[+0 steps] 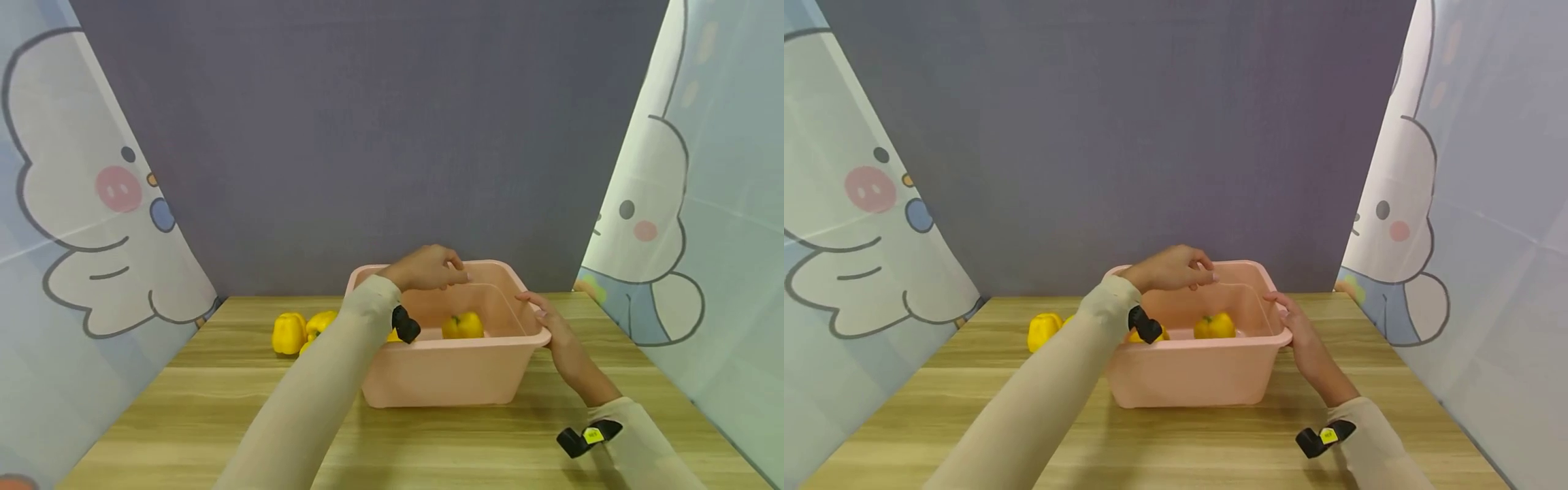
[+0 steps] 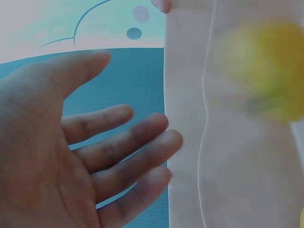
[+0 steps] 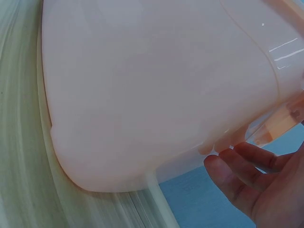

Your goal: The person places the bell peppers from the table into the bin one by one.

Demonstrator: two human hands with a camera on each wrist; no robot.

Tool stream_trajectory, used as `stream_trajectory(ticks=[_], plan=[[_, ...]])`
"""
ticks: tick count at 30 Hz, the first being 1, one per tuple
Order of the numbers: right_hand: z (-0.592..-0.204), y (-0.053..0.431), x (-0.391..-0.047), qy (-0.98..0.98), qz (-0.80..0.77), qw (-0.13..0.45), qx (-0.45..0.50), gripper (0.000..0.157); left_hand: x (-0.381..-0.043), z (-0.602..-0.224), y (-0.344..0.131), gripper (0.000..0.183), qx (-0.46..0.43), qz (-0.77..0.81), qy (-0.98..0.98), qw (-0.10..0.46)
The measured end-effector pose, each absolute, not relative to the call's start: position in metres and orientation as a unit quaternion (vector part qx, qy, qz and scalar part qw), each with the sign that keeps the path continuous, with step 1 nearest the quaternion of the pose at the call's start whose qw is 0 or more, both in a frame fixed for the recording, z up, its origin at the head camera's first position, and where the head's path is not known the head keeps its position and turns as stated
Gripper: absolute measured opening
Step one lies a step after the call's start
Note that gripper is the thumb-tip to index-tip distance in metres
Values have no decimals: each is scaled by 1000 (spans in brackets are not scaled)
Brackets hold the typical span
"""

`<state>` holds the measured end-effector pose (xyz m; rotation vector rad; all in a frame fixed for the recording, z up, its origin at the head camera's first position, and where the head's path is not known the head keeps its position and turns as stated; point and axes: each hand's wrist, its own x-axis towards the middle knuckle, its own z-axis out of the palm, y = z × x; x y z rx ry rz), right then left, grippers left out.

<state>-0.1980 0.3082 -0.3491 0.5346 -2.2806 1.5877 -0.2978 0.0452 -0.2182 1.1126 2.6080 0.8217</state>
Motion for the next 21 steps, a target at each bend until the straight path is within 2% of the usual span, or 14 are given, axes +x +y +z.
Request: stream_trajectory(ticks=[5,12,21], plan=[[-346,309,-200,-796,552,158,189,48,-298,-215,42,38,388,285,873,77],[-344,311,-199,-804,543,154,188,47,-293,-205,29,27,383,282,875,92],[-342,308,-196,-807,550,119,176,49,-288,-195,-16,35,379,265,882,93]])
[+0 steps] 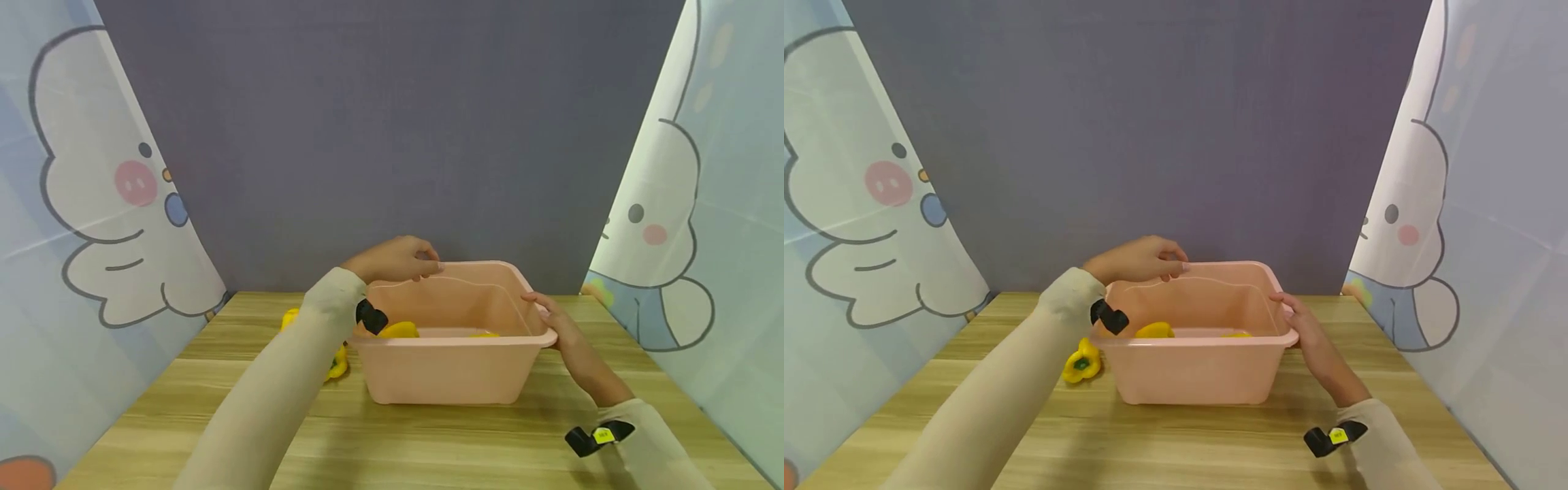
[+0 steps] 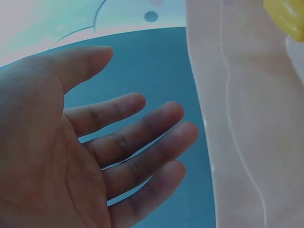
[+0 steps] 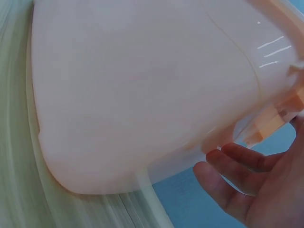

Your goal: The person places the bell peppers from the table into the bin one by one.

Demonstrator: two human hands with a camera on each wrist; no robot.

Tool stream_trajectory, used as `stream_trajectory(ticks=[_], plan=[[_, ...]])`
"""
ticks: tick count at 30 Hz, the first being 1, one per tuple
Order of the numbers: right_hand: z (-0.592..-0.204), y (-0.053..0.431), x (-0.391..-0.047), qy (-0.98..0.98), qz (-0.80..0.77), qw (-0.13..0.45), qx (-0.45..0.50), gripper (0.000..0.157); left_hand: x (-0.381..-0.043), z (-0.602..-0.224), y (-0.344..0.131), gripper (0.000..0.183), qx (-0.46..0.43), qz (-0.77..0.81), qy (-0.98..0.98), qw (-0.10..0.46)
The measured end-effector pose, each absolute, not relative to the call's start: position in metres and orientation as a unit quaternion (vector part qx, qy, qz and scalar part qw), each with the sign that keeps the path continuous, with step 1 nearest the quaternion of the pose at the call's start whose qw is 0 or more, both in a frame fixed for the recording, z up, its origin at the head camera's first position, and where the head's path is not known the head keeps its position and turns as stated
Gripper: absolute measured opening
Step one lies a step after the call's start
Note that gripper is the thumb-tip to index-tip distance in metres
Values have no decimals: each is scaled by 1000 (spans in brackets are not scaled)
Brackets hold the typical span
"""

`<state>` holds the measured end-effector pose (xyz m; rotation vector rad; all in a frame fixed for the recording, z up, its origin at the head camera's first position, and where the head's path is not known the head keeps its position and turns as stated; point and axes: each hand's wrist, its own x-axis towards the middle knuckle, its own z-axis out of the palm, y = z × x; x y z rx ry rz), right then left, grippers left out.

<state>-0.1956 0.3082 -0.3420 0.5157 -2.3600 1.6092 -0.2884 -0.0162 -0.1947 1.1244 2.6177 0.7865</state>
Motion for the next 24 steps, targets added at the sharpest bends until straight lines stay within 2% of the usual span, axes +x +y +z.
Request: stream_trajectory(ticks=[7,19,24], plan=[[-336,310,-196,-806,560,96,167,48,-283,-195,-50,36,355,304,881,77],[-341,310,-197,-796,569,128,162,41,-280,-206,-79,40,336,311,889,27],[-340,308,-199,-795,568,128,168,42,-274,-218,-96,35,320,333,887,6]])
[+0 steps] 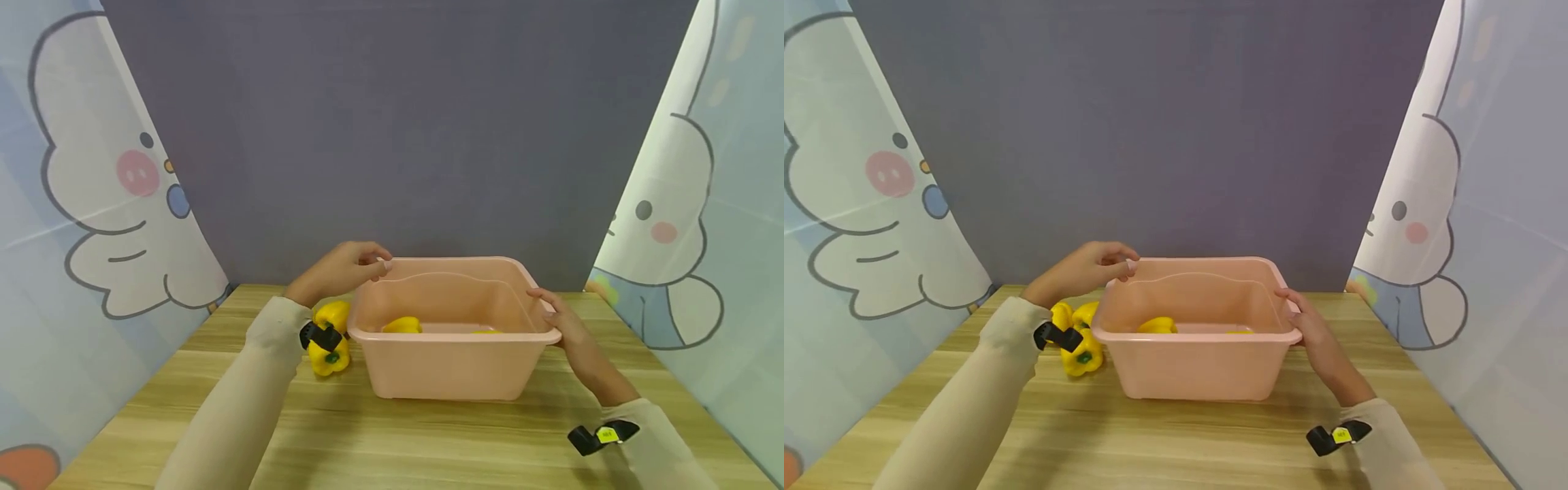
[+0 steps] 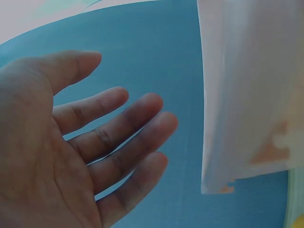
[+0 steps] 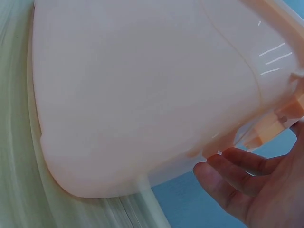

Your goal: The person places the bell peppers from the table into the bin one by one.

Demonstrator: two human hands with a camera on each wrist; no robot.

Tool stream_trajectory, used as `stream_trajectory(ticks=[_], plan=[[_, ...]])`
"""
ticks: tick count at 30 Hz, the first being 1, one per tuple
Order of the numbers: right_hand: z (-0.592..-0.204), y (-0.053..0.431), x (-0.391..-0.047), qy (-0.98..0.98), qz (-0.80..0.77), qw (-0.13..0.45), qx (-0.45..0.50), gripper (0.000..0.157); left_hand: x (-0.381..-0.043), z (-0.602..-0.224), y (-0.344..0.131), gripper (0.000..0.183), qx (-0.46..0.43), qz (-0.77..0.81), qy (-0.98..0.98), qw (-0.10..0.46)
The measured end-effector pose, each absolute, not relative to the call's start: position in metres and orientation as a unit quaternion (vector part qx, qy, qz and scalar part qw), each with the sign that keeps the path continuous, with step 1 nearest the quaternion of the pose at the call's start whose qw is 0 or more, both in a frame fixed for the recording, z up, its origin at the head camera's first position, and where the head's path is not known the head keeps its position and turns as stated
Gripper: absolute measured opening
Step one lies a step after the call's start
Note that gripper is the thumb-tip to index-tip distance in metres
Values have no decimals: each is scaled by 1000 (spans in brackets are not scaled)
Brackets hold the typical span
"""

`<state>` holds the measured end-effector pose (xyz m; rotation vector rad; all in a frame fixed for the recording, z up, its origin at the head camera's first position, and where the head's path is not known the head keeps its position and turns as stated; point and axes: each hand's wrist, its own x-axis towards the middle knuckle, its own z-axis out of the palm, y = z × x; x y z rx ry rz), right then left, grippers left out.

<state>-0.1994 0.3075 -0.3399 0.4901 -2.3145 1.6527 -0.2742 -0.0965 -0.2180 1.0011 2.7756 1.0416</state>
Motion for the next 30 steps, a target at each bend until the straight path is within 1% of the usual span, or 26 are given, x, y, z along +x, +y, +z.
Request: stream_trajectory(ticks=[7,13,20,25,30], plan=[[-342,306,-198,-798,563,135,168,44,-269,-230,-113,36,312,379,871,0],[-341,305,-199,-793,568,138,171,41,-263,-240,-121,39,301,387,871,-7],[-342,306,-200,-794,566,141,170,42,-258,-250,-130,33,295,403,866,-27],[-344,305,-199,-798,562,138,169,43,-256,-260,-137,37,291,414,862,-31],[-344,306,-199,-791,569,143,174,41,-257,-264,-141,40,292,421,857,-50]])
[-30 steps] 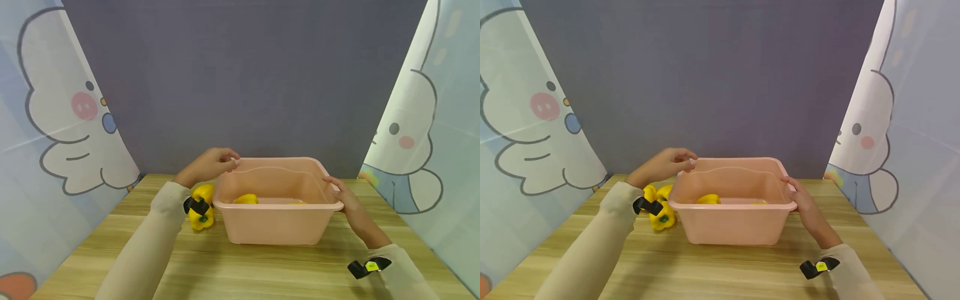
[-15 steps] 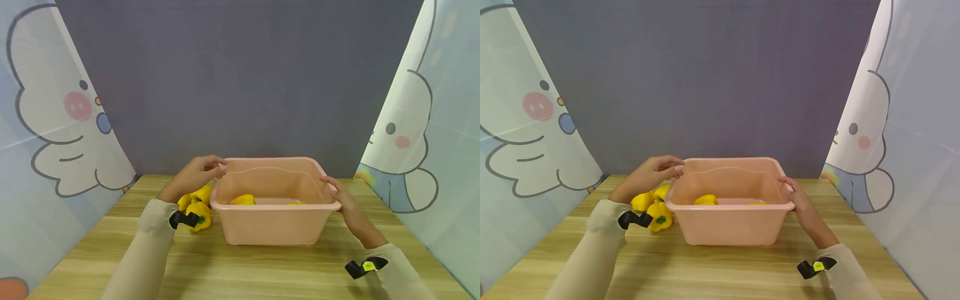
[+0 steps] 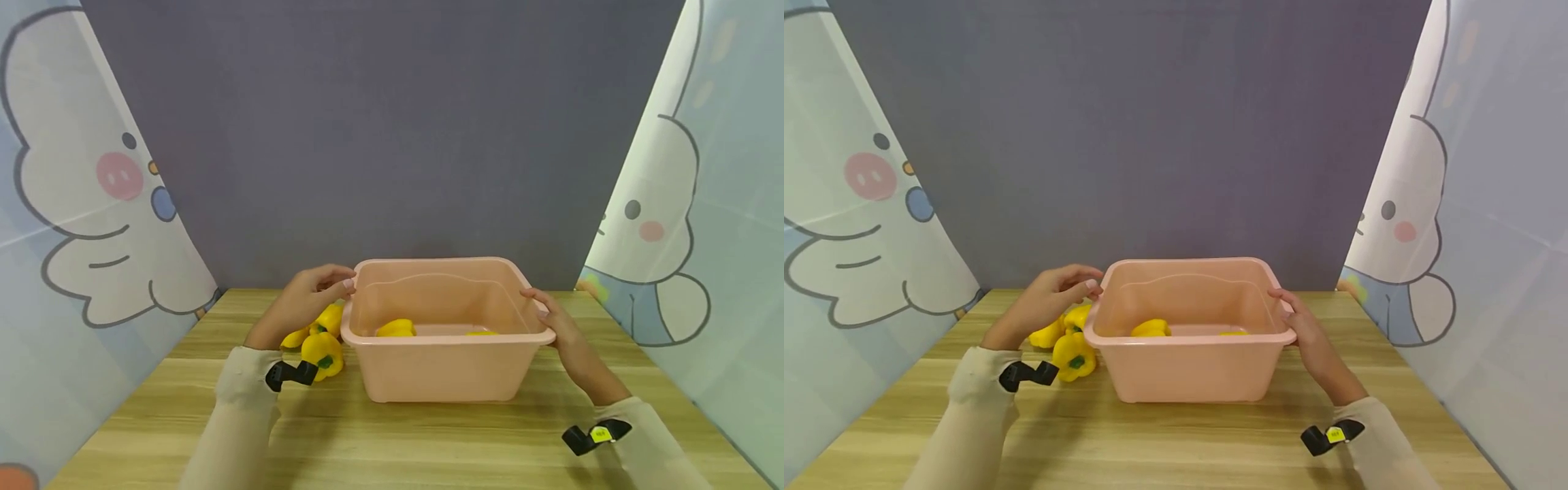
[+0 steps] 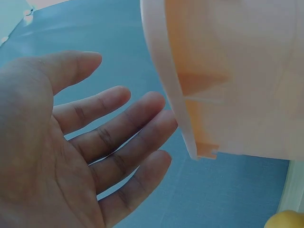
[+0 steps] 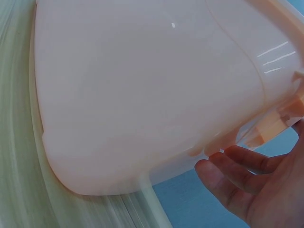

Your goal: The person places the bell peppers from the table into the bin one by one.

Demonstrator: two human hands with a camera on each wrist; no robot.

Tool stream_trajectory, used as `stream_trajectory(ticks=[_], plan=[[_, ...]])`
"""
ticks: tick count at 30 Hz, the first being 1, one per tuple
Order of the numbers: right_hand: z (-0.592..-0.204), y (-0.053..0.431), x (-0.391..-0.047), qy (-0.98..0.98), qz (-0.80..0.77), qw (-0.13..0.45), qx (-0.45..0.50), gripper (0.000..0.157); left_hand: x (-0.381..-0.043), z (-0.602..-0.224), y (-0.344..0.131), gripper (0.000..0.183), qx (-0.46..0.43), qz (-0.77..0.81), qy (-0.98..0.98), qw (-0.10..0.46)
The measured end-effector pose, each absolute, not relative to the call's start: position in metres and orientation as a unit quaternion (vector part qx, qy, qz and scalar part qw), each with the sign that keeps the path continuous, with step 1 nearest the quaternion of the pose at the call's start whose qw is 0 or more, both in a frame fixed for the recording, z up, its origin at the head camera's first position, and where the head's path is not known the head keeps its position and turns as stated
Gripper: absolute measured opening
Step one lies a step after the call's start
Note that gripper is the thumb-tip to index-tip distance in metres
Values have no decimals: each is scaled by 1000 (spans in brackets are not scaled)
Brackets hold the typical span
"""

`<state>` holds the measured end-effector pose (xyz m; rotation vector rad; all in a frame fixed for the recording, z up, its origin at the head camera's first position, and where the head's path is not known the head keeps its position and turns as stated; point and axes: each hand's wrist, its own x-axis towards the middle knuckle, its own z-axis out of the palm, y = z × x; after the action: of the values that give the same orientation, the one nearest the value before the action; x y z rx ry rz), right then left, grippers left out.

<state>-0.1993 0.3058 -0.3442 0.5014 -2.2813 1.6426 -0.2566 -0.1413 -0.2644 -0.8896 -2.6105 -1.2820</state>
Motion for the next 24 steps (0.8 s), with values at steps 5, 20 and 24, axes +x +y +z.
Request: stream_trajectory(ticks=[5,20,24], plan=[[-342,306,-199,-785,573,147,180,40,-254,-269,-146,40,-279,-423,-860,56],[-347,305,-196,-785,576,146,176,40,-253,-291,-166,39,-264,-438,-858,53],[-346,304,-196,-784,575,151,177,40,-257,-295,-172,38,-254,-448,-855,63]])
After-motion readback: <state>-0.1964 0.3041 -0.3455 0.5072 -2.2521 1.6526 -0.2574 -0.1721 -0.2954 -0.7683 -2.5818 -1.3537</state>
